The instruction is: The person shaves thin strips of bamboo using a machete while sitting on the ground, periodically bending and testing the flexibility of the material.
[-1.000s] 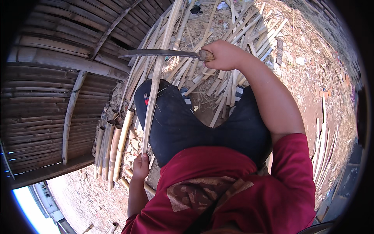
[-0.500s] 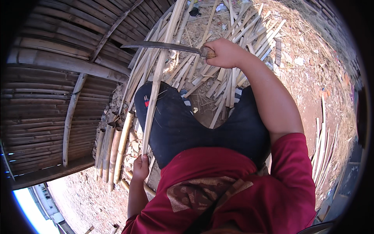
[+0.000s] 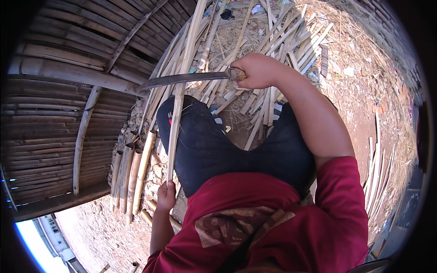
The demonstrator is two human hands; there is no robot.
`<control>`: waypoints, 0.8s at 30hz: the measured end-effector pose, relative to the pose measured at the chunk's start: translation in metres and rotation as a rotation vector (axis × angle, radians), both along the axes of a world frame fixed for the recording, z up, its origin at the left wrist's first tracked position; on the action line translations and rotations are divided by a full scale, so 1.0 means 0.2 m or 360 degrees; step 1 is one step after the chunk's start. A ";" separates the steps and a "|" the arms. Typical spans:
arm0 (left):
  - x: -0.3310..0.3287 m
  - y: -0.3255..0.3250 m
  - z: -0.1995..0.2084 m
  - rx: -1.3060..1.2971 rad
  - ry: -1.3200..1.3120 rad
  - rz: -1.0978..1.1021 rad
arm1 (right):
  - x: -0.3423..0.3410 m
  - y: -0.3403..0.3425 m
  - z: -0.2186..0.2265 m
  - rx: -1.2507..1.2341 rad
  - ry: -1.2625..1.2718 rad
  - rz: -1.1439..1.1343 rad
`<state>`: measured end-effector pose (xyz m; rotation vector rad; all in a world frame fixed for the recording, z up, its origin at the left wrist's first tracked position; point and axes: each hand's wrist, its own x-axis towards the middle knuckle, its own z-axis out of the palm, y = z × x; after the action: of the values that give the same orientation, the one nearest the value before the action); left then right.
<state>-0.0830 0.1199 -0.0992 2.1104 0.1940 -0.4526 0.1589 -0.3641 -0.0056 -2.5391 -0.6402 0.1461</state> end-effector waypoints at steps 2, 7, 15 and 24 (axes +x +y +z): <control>0.00 0.00 0.00 0.0028 -0.0007 0.0000 | 0.00 0.00 0.03 -0.0061 -0.0099 0.0033; 0.05 -0.01 0.06 0.0148 -0.0094 -0.0025 | 0.11 -0.16 -0.02 -0.0066 0.0262 -0.0194; -0.01 -0.01 0.00 -0.0061 -0.0029 0.0027 | -0.01 0.03 0.05 -0.0061 0.0015 0.0086; 0.02 0.00 0.06 -0.0050 0.0064 0.0022 | 0.05 -0.14 0.01 0.0085 0.0072 -0.0241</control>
<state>-0.0793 0.1192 -0.0874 2.0693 0.2235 -0.4874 0.1680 -0.3928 -0.0037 -2.5136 -0.4266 0.1312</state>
